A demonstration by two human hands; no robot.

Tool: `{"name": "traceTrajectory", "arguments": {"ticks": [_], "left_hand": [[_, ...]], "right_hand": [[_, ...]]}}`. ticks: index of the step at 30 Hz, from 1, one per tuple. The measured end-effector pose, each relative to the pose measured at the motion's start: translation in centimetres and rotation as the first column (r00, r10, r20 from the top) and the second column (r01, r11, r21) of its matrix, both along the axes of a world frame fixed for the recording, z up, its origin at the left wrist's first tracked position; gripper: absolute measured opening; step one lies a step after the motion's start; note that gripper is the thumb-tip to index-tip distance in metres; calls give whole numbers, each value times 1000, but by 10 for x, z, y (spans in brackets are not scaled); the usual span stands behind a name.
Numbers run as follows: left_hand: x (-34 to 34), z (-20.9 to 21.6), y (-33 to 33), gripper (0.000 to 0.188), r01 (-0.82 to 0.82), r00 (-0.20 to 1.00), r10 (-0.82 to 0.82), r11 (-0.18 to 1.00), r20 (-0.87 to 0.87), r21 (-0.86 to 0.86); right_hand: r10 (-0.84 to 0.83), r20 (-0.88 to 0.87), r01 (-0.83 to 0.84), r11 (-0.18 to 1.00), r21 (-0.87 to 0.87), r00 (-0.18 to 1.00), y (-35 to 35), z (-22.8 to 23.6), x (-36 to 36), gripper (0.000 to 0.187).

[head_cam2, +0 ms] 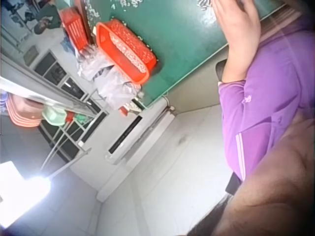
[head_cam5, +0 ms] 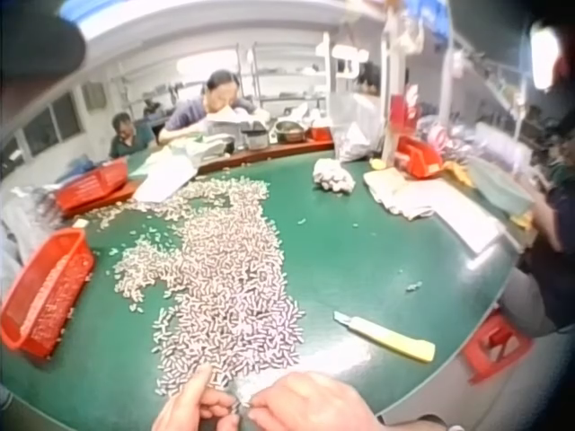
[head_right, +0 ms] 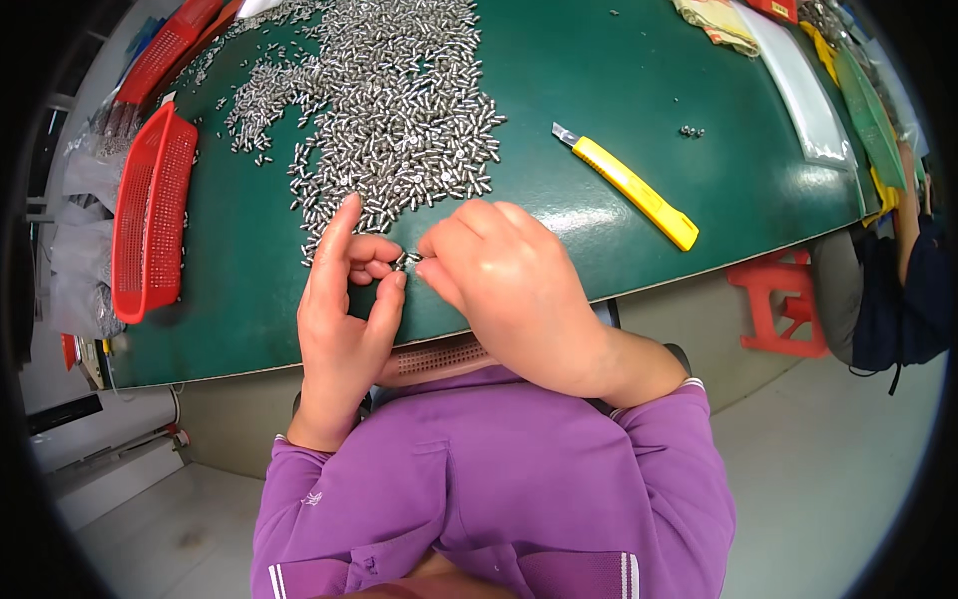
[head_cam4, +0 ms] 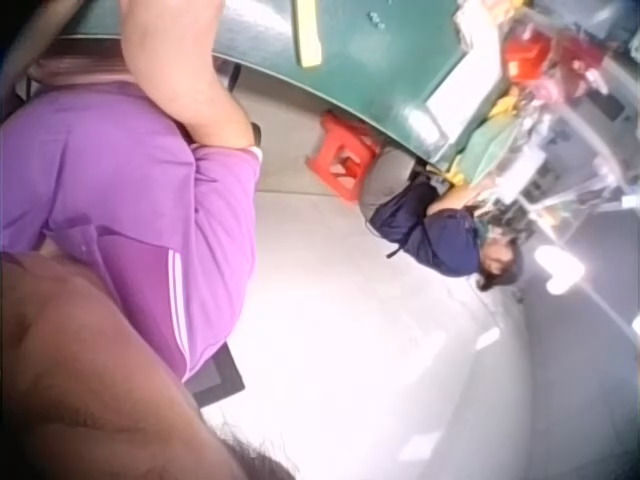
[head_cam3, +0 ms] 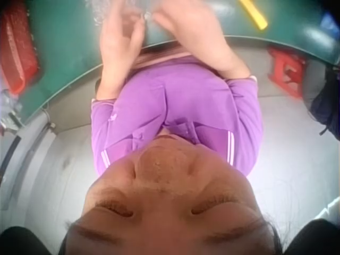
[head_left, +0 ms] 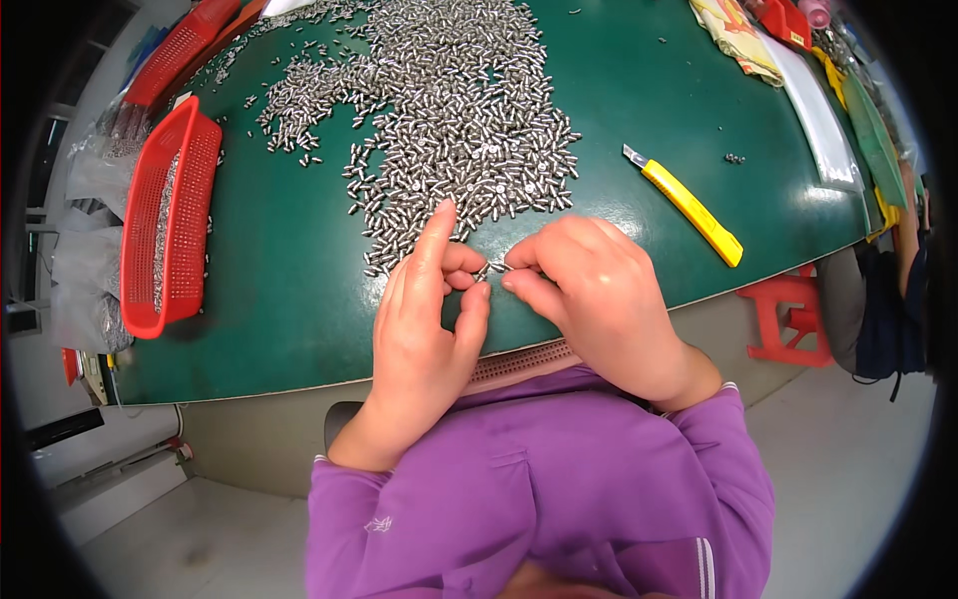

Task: Inspecting and sorting small metal components on a workbench.

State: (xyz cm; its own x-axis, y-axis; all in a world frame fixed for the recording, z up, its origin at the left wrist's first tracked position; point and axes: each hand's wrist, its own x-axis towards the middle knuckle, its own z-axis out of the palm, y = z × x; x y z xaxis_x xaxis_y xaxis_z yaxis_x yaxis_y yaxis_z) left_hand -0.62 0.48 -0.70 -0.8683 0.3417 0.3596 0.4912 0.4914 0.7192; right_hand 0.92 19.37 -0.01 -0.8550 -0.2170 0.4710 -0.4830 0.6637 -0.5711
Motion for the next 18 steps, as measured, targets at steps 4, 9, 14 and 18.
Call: {"name": "traceTrajectory", "arguments": {"ticks": [4,9,14,18], "left_hand": [[1,-1,-1,78,-18,1000,18,1000,-15,-13],[4,-3,-2,76,-45,998,45,999,-35,-12],[3,-3,-2,75,-47,996,45,999,-72,-27],[2,-5,-3,73,-35,998,35,999,-53,-3]], "right_hand": [[22,41,-22,1000,2,999,0,1,-4,23],[100,-1,-100,993,-67,995,0,3,-9,24],[131,59,-126,989,-76,990,1,6,-10,22],[190,110,-177,977,-118,976,3,6,-13,21]]}}
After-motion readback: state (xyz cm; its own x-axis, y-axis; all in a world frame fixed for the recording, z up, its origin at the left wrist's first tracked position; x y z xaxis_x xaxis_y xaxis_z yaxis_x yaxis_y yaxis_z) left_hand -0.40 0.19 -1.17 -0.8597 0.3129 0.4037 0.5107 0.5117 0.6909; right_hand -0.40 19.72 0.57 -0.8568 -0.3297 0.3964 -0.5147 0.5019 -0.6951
